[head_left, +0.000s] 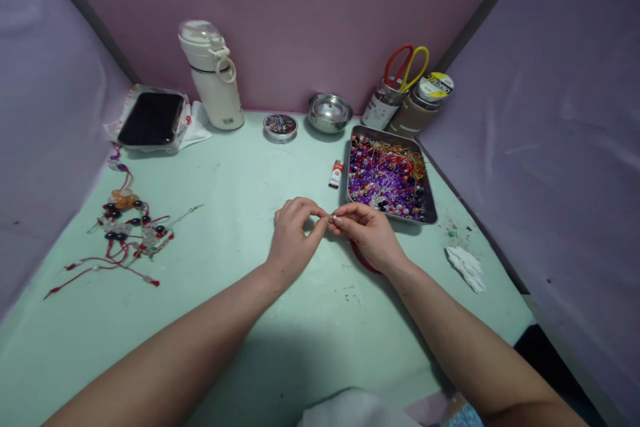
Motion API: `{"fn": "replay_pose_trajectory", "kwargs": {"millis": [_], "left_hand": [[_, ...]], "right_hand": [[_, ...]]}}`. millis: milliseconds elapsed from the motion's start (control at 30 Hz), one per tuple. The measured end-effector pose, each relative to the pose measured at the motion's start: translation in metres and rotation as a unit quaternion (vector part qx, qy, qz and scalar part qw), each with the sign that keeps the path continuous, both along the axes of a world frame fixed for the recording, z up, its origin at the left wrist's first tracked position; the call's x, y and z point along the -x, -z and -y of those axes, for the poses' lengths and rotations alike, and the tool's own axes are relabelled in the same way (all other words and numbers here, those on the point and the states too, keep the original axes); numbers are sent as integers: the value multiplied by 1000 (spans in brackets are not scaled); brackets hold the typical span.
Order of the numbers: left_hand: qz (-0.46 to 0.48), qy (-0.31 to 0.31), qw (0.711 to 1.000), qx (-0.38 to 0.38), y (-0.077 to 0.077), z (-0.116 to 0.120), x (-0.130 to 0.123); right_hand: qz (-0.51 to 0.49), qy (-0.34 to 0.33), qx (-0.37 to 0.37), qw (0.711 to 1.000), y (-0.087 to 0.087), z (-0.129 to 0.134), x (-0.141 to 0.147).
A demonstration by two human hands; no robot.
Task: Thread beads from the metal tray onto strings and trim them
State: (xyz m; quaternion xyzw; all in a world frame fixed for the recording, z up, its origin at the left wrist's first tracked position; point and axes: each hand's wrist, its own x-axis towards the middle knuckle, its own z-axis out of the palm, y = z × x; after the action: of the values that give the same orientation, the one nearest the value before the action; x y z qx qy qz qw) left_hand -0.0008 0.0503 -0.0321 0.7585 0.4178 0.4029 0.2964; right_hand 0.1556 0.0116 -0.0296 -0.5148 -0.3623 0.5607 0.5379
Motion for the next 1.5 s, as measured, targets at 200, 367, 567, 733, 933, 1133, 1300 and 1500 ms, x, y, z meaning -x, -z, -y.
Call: {"fn": "replay_pose_trajectory", "kwargs": {"millis": [200, 367, 567, 733, 933, 1133, 1300, 1500], "left_hand": [[3, 12, 1000, -9, 0, 0, 0], [-2, 11, 1000, -11, 1, 0, 0], [-3, 15, 1000, -14, 0, 0, 0], [-13, 24, 1000, -10, -1, -1, 1], [-25, 34, 999, -2, 0, -1, 1], [-32, 35, 999, -7, 0, -1, 0], [-31, 41, 998, -25, 1, -1, 0], [-16, 36, 999, -27, 0, -2, 0]], "right_hand": [[-2, 5, 1, 1000, 1, -1, 0], [3, 2, -2, 1000, 1, -1, 0], [6, -2, -7, 1000, 1, 0, 0], [27, -2, -7, 1000, 0, 0, 0], [65, -1, -13, 998, -1, -1, 0], [78, -2, -3, 997, -3, -2, 1], [98, 0, -5, 995, -4, -1, 2], [105, -9, -14, 994, -7, 0, 3]]}}
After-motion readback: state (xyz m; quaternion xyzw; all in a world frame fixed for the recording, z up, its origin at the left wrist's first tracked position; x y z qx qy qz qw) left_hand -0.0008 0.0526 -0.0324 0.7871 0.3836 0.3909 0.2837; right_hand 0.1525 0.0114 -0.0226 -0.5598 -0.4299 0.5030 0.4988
